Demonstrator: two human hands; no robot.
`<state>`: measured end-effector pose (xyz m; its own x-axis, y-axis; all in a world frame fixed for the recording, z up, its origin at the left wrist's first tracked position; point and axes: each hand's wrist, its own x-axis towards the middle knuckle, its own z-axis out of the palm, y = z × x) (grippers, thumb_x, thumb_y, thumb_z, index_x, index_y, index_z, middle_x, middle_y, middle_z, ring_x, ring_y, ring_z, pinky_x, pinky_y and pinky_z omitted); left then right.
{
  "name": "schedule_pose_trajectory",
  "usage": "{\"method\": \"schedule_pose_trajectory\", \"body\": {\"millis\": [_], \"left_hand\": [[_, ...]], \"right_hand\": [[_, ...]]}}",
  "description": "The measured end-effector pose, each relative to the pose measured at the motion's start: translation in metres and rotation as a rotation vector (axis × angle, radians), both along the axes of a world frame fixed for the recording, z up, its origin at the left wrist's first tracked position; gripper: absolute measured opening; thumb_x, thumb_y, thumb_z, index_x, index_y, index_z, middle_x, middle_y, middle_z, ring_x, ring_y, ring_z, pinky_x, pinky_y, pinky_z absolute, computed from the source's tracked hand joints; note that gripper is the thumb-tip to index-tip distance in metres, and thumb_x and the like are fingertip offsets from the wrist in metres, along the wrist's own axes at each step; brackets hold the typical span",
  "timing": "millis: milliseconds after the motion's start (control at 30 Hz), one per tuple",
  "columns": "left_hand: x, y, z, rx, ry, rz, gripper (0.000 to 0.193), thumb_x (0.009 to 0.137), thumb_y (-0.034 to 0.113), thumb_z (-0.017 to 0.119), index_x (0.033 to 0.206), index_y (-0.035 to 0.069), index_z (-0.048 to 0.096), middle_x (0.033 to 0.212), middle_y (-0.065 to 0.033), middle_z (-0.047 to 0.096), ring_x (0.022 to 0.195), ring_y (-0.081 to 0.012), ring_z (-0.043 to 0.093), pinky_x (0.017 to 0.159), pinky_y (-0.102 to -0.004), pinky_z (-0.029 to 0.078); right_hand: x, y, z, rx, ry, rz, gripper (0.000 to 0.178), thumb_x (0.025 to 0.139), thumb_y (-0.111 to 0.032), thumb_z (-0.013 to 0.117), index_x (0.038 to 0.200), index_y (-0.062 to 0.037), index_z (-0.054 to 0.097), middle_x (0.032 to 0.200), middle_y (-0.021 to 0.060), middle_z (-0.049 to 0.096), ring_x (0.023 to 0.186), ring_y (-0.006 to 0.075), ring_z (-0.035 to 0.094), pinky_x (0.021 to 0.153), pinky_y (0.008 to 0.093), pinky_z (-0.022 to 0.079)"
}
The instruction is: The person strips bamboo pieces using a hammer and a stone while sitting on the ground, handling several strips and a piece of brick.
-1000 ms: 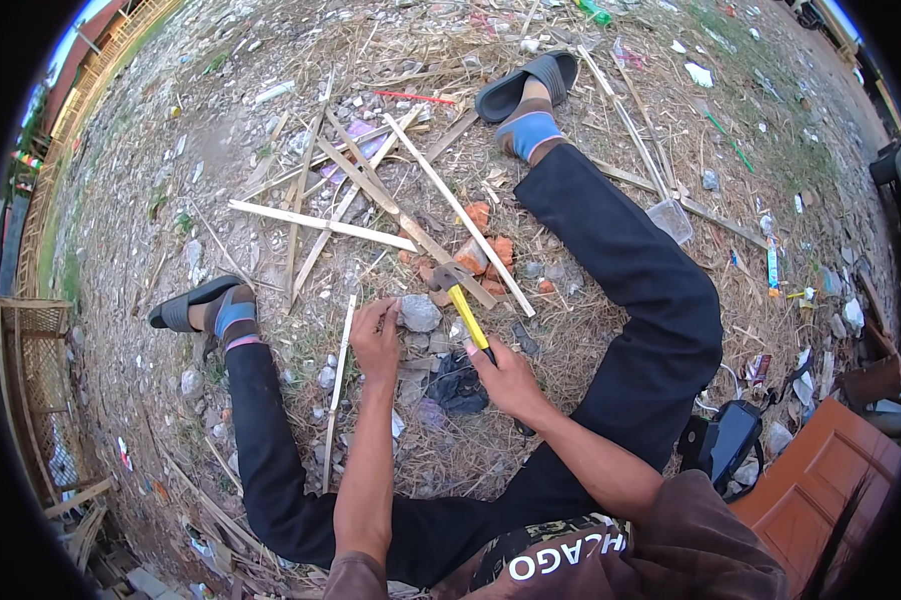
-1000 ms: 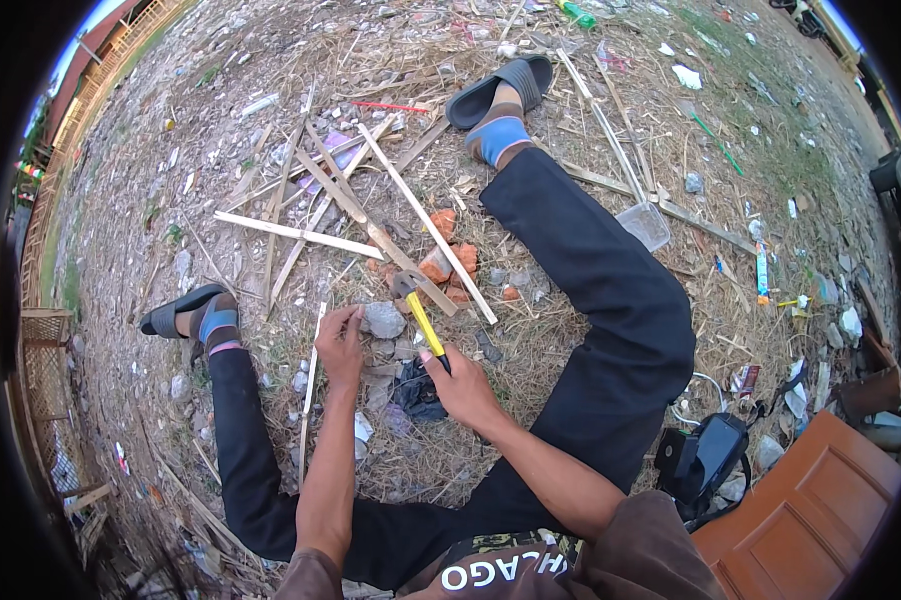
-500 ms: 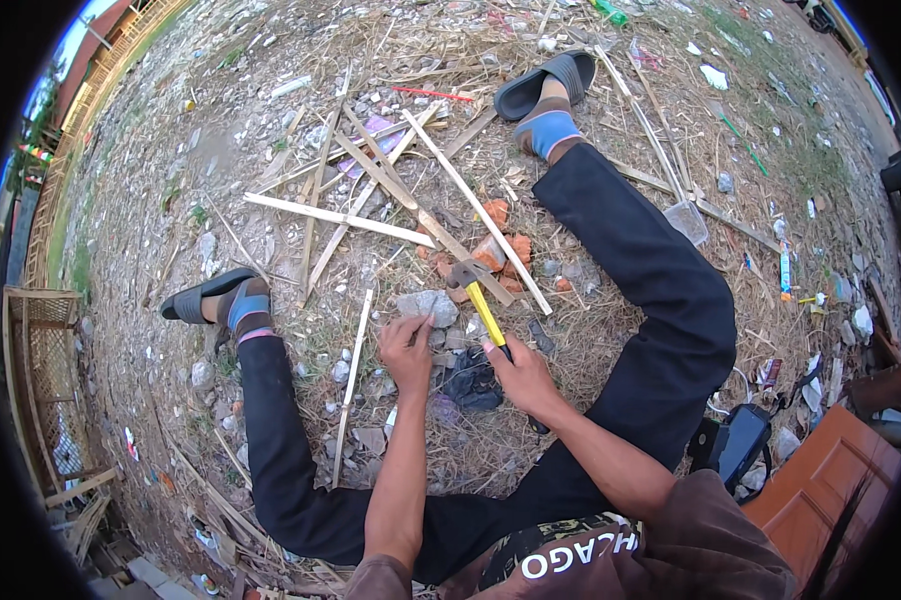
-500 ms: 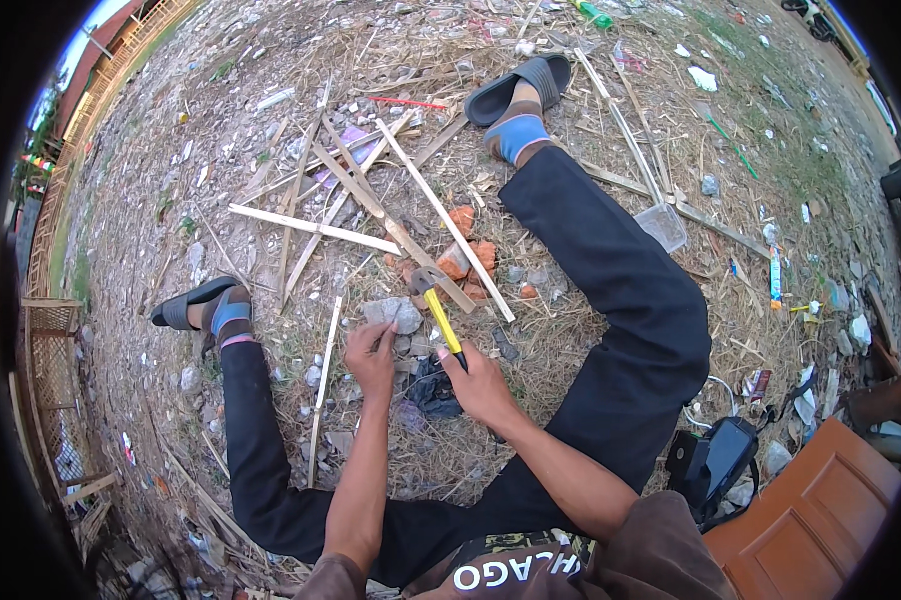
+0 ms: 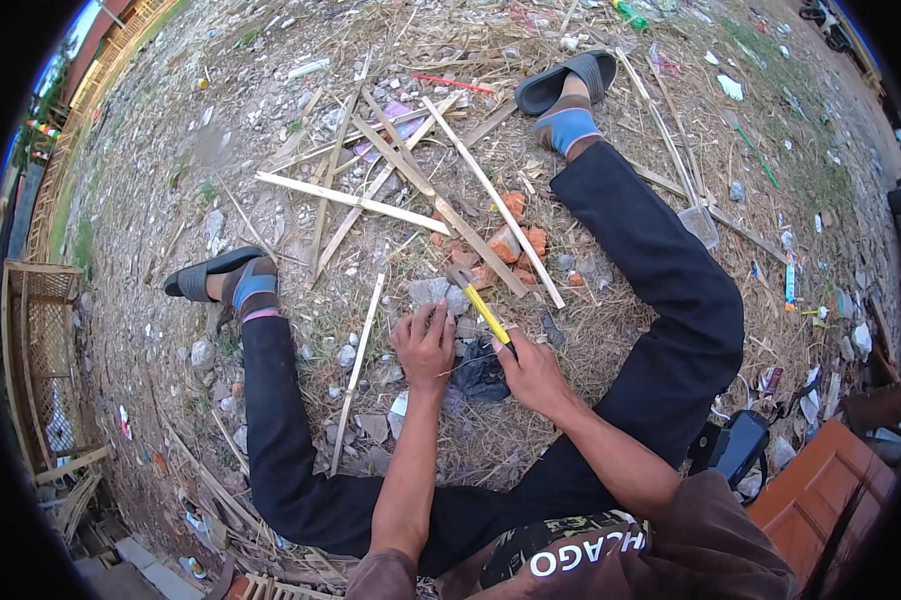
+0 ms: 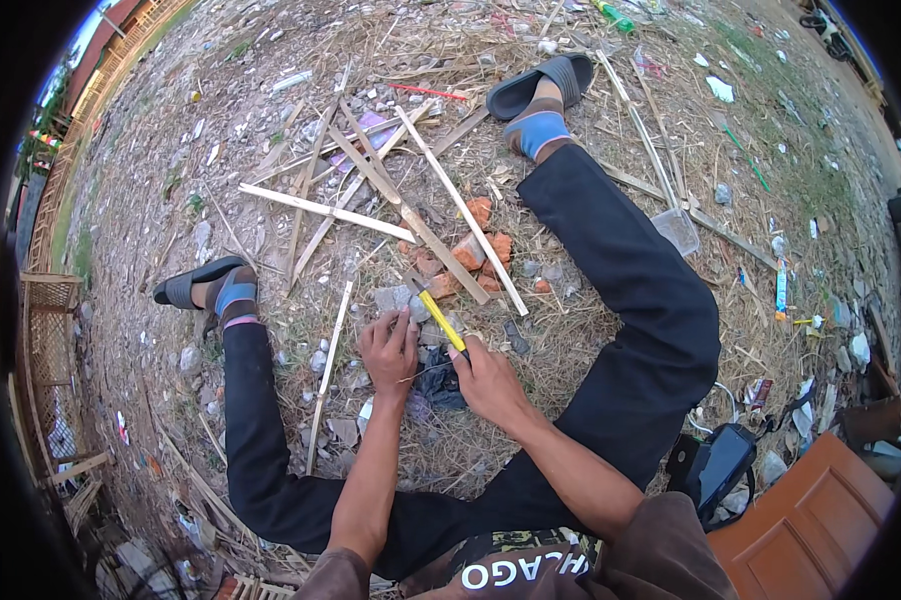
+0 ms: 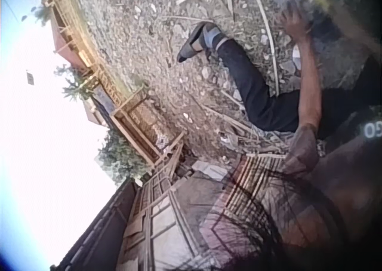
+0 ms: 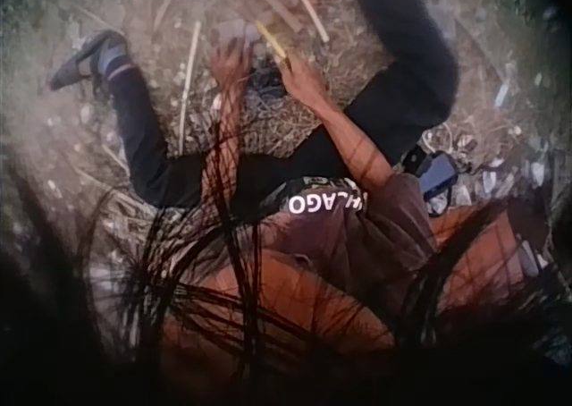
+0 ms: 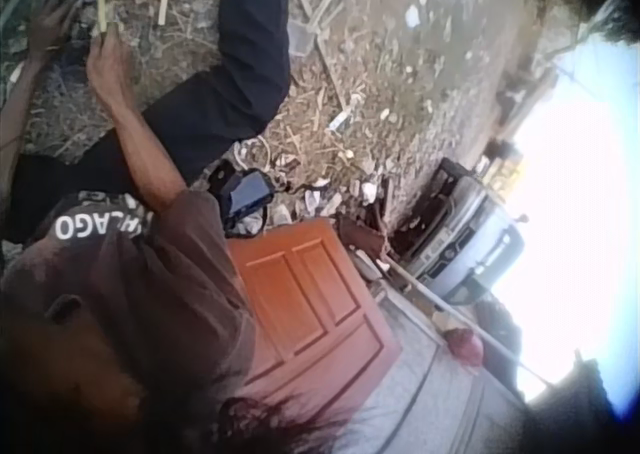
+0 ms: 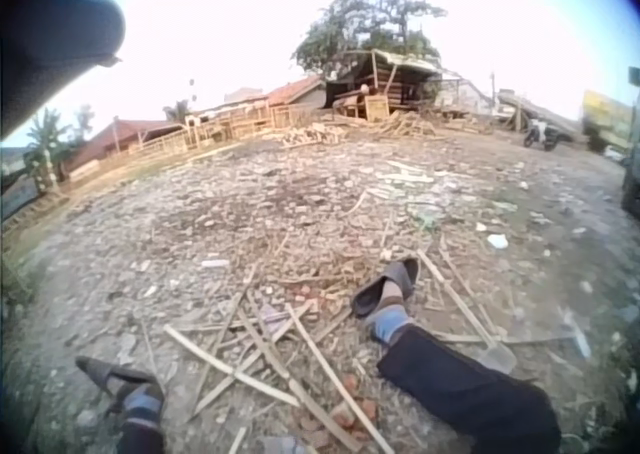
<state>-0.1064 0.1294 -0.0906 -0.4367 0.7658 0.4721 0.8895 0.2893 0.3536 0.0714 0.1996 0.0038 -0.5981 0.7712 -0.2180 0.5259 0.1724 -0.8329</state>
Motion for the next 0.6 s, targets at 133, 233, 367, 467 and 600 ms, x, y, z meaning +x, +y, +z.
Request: {"method": "schedule_pose_trajectory", "body": {"millis": [133,233,367,467,600], "left_hand": [[0.000,-0.002,0.001,-0.013,0.005,0.005,0.029,0.088,0.022,0.071,0.115,0.014,0.074,0.112,0.0006,0.066,0.101,-0.0248,0.057,0.090,-0.0406,0.042],[0.001,0.000,0.000,-0.003,0.013,0.004,0.029,0.088,0.022,0.071,0.115,0.014,0.074,0.112,0.0005,0.066,0.101,-0.0250,0.057,0.090,-0.0405,0.042],[0.002,0.001,-0.001,-0.004,0.020,0.001,0.028,0.088,0.022,0.071,0.115,0.014,0.074,0.112,0.0003,0.066,0.102,-0.0253,0.057,0.091,-0.0406,0.042],[-0.001,-0.004,0.001,-0.017,0.019,0.009,0.028,0.088,0.022,0.071,0.115,0.014,0.074,0.112,0.0005,0.066,0.103,-0.0254,0.057,0.091,-0.0407,0.042],[0.002,0.000,0.002,-0.021,0.042,0.001,0.028,0.088,0.022,0.070,0.115,0.015,0.074,0.112,0.0010,0.065,0.102,-0.0250,0.057,0.092,-0.0404,0.042]], "right_hand": [[-0.009,0.001,0.019,0.038,0.027,0.070,0.024,0.102,-0.022,0.052,0.103,0.0012,0.049,0.066,0.0280,0.061,0.065,0.0491,0.062,0.058,0.0585,0.046],[-0.009,0.003,0.007,0.079,-0.091,0.082,0.023,0.101,-0.022,0.052,0.105,0.0011,0.049,0.066,0.0279,0.061,0.064,0.0492,0.062,0.058,0.0586,0.046],[-0.008,0.010,0.001,0.099,-0.119,0.061,0.023,0.101,-0.022,0.052,0.104,0.0007,0.049,0.066,0.0276,0.061,0.063,0.0499,0.061,0.058,0.0594,0.046],[-0.014,0.012,0.027,0.104,-0.029,0.042,0.023,0.101,-0.022,0.052,0.103,0.0003,0.049,0.066,0.0279,0.061,0.063,0.0507,0.061,0.059,0.0601,0.046],[-0.008,0.010,0.017,0.112,-0.095,0.067,0.022,0.101,-0.022,0.052,0.102,-0.0002,0.049,0.066,0.0283,0.061,0.063,0.0511,0.061,0.058,0.0601,0.046]]}}
